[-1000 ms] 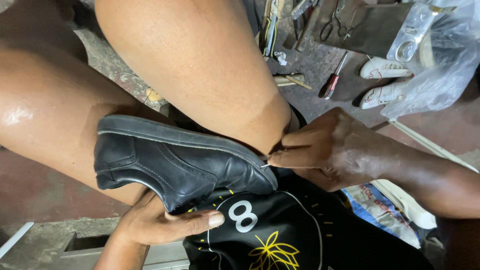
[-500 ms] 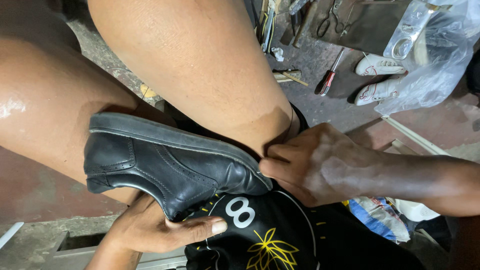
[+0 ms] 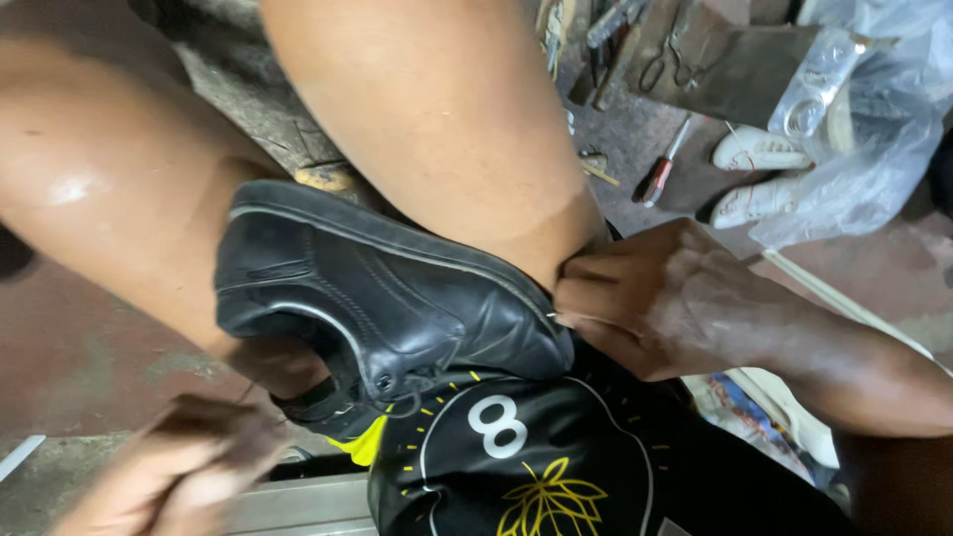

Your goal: The person sews a black leather shoe by hand, using a needle and thread to stitch along the seam between the upper and the sole.

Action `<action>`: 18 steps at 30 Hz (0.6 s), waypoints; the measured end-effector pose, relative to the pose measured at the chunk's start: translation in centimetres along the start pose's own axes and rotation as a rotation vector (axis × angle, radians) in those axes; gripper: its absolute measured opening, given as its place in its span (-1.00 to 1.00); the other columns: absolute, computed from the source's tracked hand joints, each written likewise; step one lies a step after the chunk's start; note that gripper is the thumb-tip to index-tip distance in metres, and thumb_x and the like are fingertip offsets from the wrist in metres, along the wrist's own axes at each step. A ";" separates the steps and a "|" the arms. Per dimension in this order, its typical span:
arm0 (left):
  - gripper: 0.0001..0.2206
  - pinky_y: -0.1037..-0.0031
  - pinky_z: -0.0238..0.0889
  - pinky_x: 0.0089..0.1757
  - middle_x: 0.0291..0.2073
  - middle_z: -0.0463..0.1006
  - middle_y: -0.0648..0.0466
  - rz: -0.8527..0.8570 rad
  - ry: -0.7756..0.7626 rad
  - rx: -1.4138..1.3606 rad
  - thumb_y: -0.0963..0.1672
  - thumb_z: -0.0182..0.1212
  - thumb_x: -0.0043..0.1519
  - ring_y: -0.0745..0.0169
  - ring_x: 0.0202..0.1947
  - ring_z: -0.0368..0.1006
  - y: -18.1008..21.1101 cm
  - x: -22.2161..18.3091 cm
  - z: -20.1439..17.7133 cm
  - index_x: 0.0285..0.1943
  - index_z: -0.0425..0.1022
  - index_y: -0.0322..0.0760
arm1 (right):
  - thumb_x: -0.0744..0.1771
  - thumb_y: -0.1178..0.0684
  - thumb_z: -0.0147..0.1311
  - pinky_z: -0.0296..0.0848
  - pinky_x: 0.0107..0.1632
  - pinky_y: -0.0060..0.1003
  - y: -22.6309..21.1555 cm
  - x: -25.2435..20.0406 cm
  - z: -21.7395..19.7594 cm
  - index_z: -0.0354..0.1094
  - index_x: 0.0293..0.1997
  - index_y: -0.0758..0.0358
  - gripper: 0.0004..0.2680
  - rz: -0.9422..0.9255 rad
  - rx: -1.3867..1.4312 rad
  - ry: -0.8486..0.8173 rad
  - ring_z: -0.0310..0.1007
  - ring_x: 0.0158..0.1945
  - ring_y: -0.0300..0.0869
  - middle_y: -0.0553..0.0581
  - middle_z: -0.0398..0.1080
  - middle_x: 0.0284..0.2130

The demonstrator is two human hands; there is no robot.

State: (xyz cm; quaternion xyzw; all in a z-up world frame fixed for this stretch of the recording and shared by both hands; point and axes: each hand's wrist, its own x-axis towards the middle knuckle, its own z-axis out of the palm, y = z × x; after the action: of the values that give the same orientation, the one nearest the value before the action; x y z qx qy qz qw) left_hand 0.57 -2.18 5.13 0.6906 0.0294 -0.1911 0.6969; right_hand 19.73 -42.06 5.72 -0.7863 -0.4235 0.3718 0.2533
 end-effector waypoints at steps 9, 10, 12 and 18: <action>-0.56 0.12 0.33 -0.12 -0.04 0.56 -0.32 -0.866 1.015 0.983 0.03 0.08 0.52 -0.21 -0.13 0.50 -6.1 -8.2 -5.7 0.20 0.45 -0.55 | 0.26 -0.08 0.25 0.52 -0.23 -0.29 -3.9 1.5 -2.6 0.49 -0.09 0.16 -0.77 -0.047 -0.169 0.263 0.53 -0.25 -0.16 0.05 0.49 -0.20; -0.64 0.23 0.34 -0.06 0.06 0.55 -0.26 -0.567 1.023 0.919 -0.06 0.03 0.52 -0.10 -0.06 0.51 -3.9 -7.1 -4.0 0.29 0.43 -0.52 | 0.27 -0.08 0.25 0.54 -0.19 -0.31 -4.8 1.7 -2.2 0.48 -0.07 0.17 -0.77 -0.071 -0.162 0.291 0.54 -0.21 -0.16 0.06 0.49 -0.15; -0.78 0.36 0.32 0.02 0.10 0.57 -0.12 -0.092 0.843 0.830 -0.15 0.07 0.47 0.05 0.01 0.50 -0.7 -3.5 0.7 0.23 0.41 -0.38 | 0.30 -0.07 0.23 0.55 -0.14 -0.35 -6.4 2.8 -1.0 0.47 0.01 0.19 -0.75 -0.204 -0.107 0.291 0.56 -0.16 -0.18 0.08 0.47 -0.03; -0.69 0.29 0.40 -0.25 -0.28 0.59 -0.06 0.082 0.369 0.747 -0.14 0.42 0.14 -0.04 -0.29 0.54 0.0 2.8 7.4 0.00 0.53 -0.39 | 0.23 0.05 0.10 0.47 -0.23 -0.38 -9.7 6.7 2.6 0.44 0.22 0.16 -0.60 -0.367 -0.413 0.133 0.43 -0.27 -0.24 0.06 0.44 0.16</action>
State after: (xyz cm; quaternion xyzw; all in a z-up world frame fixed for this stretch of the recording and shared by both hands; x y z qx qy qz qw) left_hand 1.51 -10.01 4.63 0.9191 0.0550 -0.0337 0.3888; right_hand 15.47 -31.16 8.58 -0.7542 -0.6078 0.1732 0.1782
